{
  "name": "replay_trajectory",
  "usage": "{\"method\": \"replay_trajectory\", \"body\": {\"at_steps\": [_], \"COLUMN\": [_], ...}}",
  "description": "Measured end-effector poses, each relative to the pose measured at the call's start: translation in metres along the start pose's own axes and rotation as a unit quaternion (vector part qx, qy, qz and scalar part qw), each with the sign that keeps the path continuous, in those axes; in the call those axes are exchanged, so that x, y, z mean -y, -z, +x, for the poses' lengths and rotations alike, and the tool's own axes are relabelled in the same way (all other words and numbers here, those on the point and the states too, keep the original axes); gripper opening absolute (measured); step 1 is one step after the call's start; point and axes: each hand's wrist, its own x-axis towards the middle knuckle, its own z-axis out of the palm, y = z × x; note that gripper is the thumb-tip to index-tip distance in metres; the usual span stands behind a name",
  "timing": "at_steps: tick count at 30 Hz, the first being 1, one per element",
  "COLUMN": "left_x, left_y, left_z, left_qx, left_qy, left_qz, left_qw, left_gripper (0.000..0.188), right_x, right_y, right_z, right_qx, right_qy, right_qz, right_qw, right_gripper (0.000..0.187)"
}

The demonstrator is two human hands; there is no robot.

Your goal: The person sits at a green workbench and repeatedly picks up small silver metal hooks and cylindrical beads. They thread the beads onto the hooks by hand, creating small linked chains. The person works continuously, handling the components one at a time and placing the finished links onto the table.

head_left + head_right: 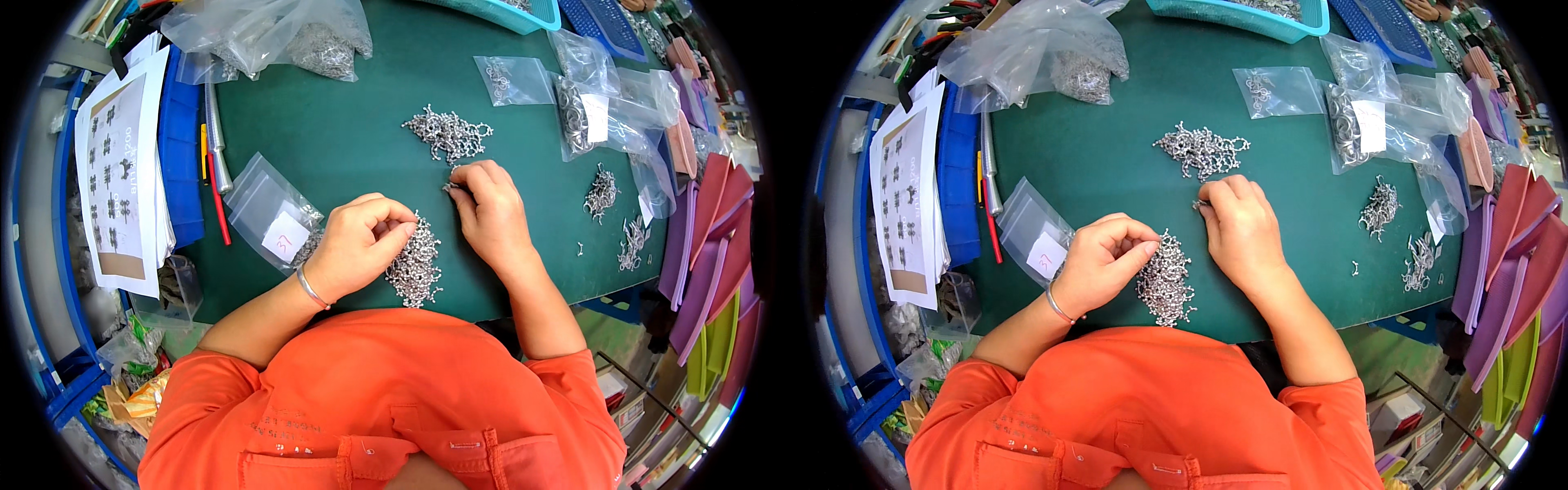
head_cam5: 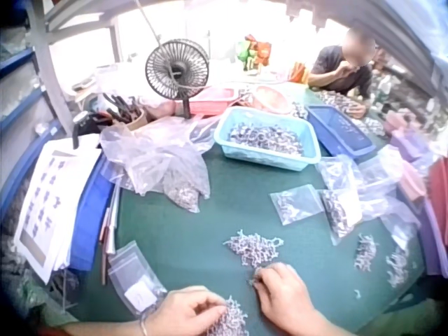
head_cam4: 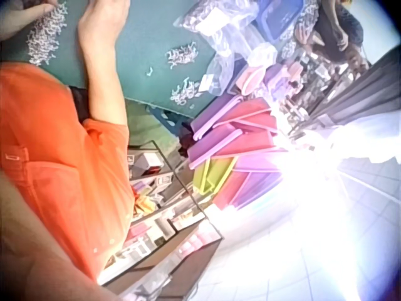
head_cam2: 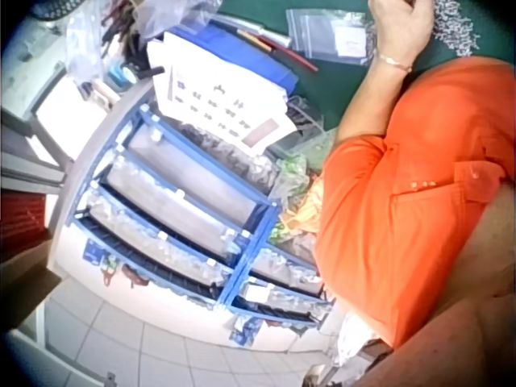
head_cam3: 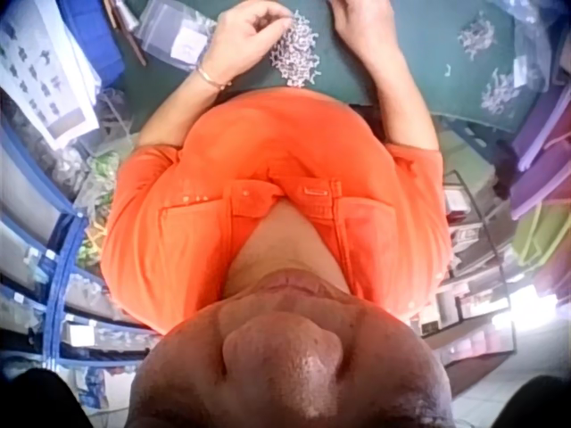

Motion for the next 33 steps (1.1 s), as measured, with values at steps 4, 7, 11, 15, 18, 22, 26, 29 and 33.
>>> {"method": "replay_trajectory", "body": {"at_steps": [4,7,11,15,18,22,26,29,33], "left_x": [0.0,0.001,0.0,-0.001,0.0,0.0,-0.005,-0.004,0.006], "left_y": [-0.002,-0.005,-0.006,-0.006,-0.007,-0.007,-0.011,-0.01,-0.009], "left_z": [0.002,0.003,0.004,0.004,0.004,0.004,0.006,0.012,0.012], "left_qx": [0.007,0.013,0.017,0.025,0.023,0.043,0.067,0.093,0.096], "left_qy": [0.003,0.005,0.012,0.02,0.008,0.061,0.12,0.154,0.142], "left_qz": [0.001,-0.01,-0.021,-0.032,-0.026,-0.087,-0.227,-0.324,-0.371], "left_qw": [1.0,1.0,1.0,0.999,0.999,0.993,0.964,0.929,0.913], "left_gripper": [0.007,0.007,0.008,0.008,0.008,0.012,0.016,0.017,0.017], "right_x": [-0.003,-0.004,-0.004,-0.003,-0.007,-0.005,0.005,0.016,0.02], "right_y": [0.005,0.008,0.013,0.015,0.016,0.019,0.016,0.012,0.014], "right_z": [-0.005,-0.008,-0.011,-0.013,-0.015,-0.017,-0.022,-0.026,-0.024], "right_qx": [-0.012,-0.015,-0.025,-0.014,0.008,0.044,0.028,0.015,0.001], "right_qy": [-0.031,-0.034,-0.068,-0.129,-0.166,-0.258,-0.21,-0.126,0.01], "right_qz": [0.026,0.035,0.074,0.13,0.177,0.43,0.559,0.575,0.356], "right_qw": [0.999,0.999,0.995,0.983,0.97,0.864,0.802,0.808,0.935], "right_gripper": [0.014,0.012,0.01,0.013,0.012,0.011,0.011,0.011,0.012]}}
